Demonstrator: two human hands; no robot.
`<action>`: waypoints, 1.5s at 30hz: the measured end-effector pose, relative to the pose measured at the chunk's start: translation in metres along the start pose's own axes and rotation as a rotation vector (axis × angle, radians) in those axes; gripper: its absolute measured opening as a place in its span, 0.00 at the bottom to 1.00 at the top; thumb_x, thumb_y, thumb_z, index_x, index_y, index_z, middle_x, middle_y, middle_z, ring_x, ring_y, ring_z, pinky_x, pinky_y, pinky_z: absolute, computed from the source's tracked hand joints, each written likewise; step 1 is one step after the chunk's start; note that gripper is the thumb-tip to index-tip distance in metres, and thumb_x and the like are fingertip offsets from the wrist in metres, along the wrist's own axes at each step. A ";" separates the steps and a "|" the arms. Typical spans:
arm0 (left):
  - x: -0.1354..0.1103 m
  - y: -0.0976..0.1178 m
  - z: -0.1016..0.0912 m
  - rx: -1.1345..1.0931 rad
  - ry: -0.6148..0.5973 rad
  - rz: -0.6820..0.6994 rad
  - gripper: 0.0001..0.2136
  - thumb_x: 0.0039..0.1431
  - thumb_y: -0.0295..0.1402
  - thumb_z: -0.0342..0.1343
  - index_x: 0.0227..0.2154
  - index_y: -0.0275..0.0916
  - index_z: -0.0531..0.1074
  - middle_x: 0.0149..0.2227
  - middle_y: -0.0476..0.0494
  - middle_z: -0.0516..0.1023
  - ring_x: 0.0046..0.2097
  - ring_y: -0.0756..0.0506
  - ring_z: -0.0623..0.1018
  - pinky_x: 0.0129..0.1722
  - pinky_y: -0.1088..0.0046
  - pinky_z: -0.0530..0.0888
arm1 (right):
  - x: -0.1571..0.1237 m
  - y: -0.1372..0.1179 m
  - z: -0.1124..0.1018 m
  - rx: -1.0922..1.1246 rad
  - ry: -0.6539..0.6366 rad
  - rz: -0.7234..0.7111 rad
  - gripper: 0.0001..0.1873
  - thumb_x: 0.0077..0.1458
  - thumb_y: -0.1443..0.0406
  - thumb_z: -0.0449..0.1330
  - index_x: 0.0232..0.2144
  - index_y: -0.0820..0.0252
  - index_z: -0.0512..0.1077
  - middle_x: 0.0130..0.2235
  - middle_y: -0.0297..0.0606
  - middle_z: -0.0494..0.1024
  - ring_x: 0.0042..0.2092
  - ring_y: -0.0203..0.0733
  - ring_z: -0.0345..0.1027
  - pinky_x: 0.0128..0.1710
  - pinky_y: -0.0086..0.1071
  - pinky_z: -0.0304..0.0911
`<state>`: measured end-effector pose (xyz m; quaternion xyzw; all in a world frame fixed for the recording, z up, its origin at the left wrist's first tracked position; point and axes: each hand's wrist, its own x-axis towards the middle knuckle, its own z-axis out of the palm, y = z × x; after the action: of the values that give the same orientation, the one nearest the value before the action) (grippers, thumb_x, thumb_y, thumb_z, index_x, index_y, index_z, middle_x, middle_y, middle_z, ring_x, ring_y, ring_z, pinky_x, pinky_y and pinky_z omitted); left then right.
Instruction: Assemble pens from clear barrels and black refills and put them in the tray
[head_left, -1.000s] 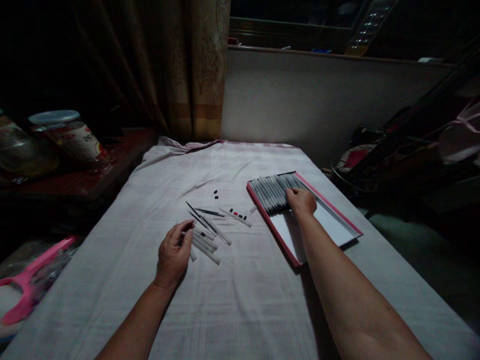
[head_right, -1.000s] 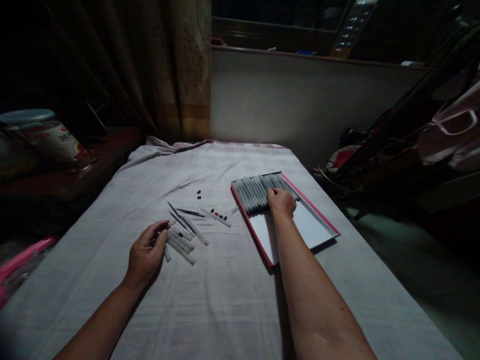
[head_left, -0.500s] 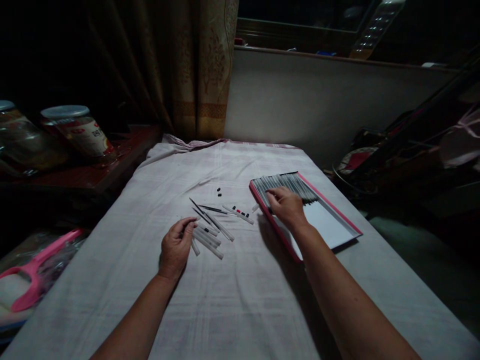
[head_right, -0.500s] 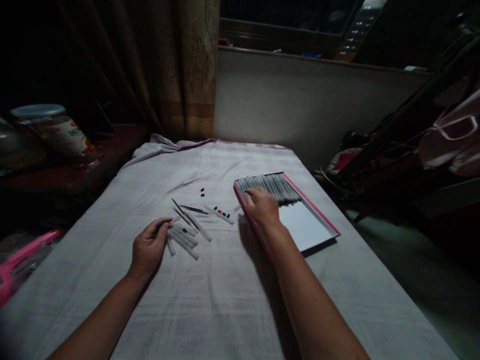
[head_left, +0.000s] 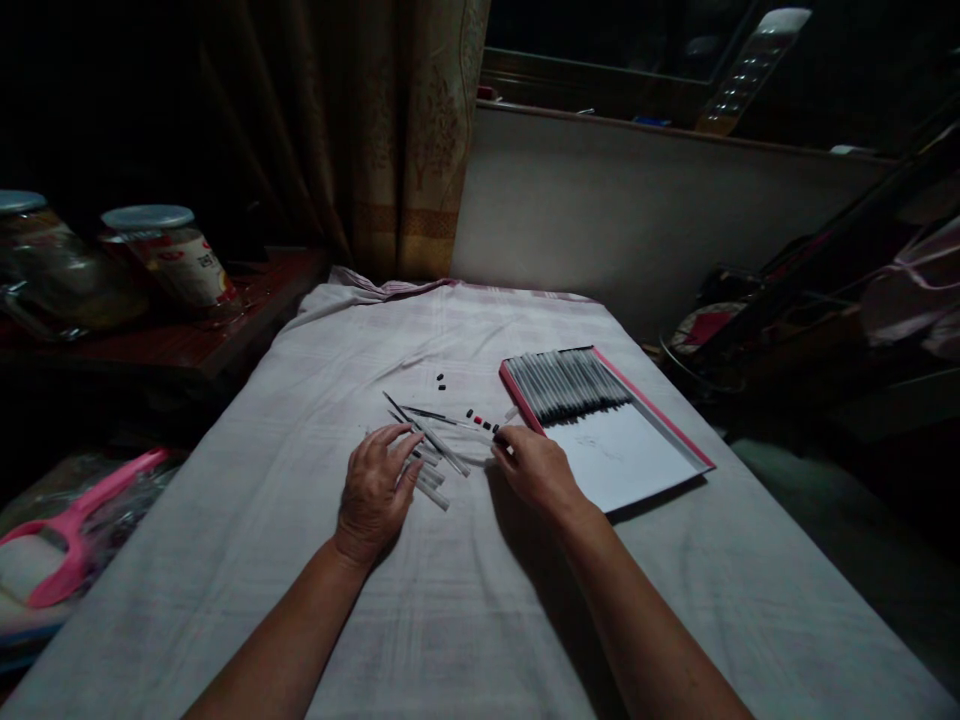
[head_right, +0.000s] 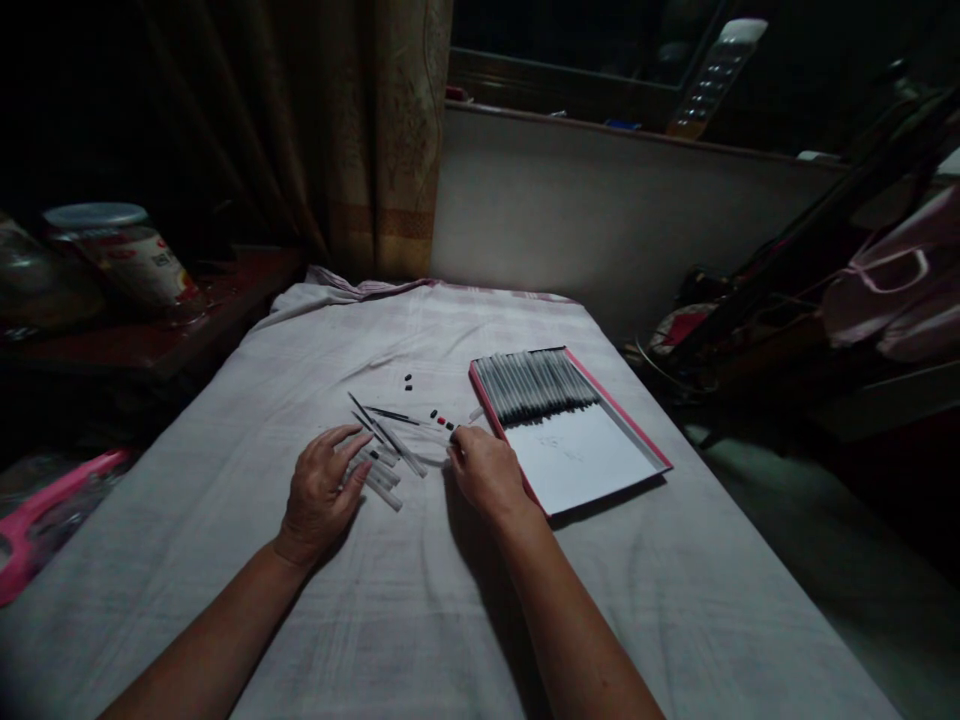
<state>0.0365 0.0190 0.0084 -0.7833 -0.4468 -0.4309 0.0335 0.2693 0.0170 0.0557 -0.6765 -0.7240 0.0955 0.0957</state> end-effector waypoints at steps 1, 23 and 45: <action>0.000 0.004 -0.001 0.053 -0.014 0.052 0.14 0.64 0.33 0.52 0.52 0.41 0.71 0.54 0.36 0.74 0.57 0.39 0.71 0.56 0.57 0.66 | -0.003 -0.003 0.000 0.074 0.002 -0.080 0.08 0.60 0.66 0.56 0.40 0.58 0.75 0.41 0.40 0.80 0.39 0.40 0.73 0.38 0.28 0.62; -0.015 -0.017 0.001 0.055 -0.100 -0.210 0.12 0.66 0.35 0.45 0.44 0.40 0.73 0.40 0.41 0.80 0.43 0.42 0.77 0.45 0.64 0.71 | 0.038 -0.014 0.019 -0.205 -0.096 0.031 0.15 0.66 0.62 0.48 0.46 0.58 0.73 0.47 0.46 0.76 0.45 0.47 0.74 0.38 0.33 0.63; -0.013 -0.022 -0.002 -0.027 -0.057 -0.299 0.12 0.64 0.34 0.47 0.42 0.41 0.75 0.42 0.41 0.80 0.46 0.41 0.76 0.48 0.61 0.72 | -0.020 0.014 0.013 1.093 0.407 0.185 0.13 0.46 0.57 0.60 0.30 0.60 0.77 0.21 0.30 0.69 0.24 0.34 0.61 0.25 0.29 0.58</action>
<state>0.0164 0.0223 -0.0071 -0.7203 -0.5535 -0.4145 -0.0542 0.2806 -0.0021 0.0391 -0.5941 -0.4747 0.3309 0.5588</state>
